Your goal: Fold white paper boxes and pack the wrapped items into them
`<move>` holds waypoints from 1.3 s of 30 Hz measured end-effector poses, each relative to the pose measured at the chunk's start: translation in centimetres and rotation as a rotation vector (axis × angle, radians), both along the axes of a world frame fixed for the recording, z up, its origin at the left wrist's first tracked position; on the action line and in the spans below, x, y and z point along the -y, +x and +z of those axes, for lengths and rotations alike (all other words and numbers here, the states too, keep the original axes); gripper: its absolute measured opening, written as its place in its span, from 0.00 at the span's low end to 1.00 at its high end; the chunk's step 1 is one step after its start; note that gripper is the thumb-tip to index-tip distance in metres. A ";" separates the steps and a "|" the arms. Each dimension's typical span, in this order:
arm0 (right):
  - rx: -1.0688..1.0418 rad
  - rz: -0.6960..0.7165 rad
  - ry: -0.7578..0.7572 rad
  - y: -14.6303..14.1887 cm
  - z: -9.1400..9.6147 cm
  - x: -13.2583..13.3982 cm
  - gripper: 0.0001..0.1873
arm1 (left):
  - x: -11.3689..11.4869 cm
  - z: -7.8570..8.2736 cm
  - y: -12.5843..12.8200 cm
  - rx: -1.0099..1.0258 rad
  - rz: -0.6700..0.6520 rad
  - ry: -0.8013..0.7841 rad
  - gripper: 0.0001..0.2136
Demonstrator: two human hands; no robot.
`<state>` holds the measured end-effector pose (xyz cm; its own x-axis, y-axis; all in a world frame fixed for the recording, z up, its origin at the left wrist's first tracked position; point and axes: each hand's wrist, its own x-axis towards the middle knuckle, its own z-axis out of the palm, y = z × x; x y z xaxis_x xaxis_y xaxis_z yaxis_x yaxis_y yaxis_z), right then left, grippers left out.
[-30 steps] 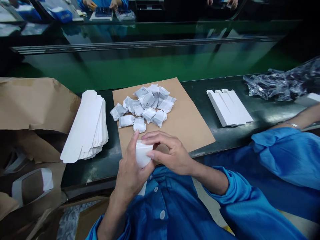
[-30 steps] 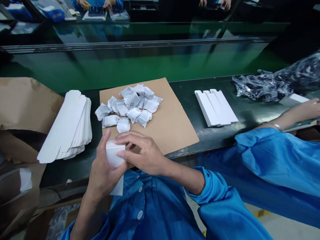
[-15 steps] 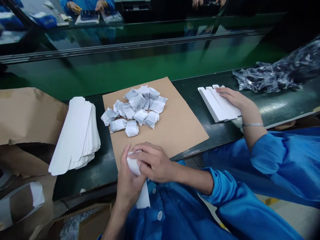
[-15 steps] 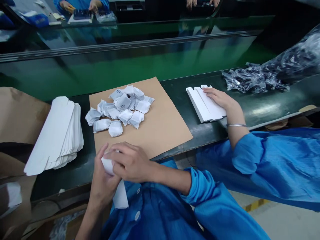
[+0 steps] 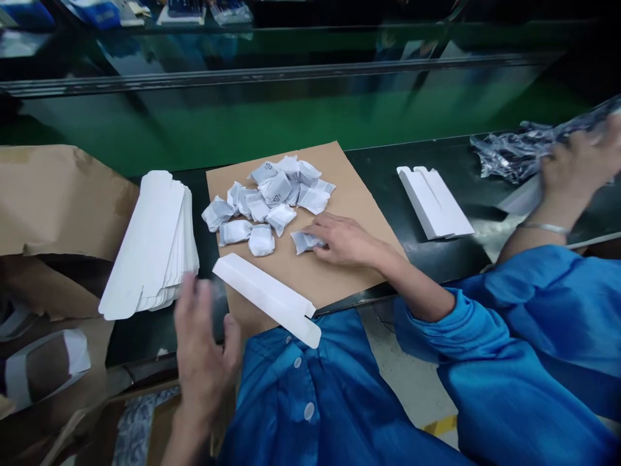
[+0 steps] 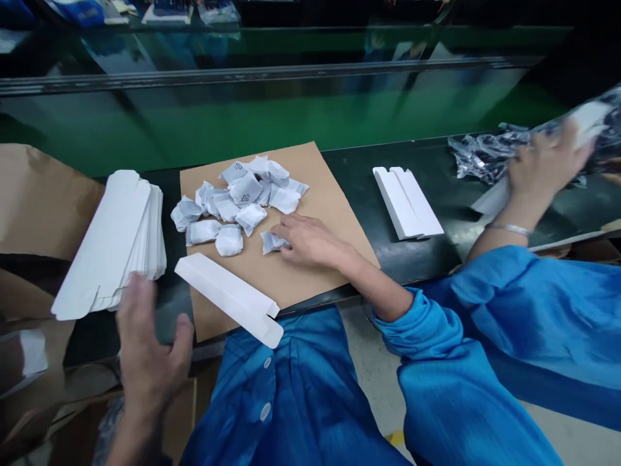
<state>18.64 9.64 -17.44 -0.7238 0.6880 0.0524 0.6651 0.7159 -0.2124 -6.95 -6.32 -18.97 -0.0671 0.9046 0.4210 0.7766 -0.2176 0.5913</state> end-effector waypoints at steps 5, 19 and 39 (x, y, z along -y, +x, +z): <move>-0.128 -0.060 -0.132 1.2 -0.3 -1.2 0.15 | -3.7 2.4 -2.1 -0.535 -0.648 -0.193 0.33; -0.280 -0.308 0.087 0.8 -3.1 1.4 0.17 | -6.0 2.3 -0.9 -0.976 -0.637 0.271 0.21; -0.252 0.124 -0.089 1.5 1.6 9.3 0.18 | -3.2 0.4 -0.5 -0.847 -0.312 0.220 0.22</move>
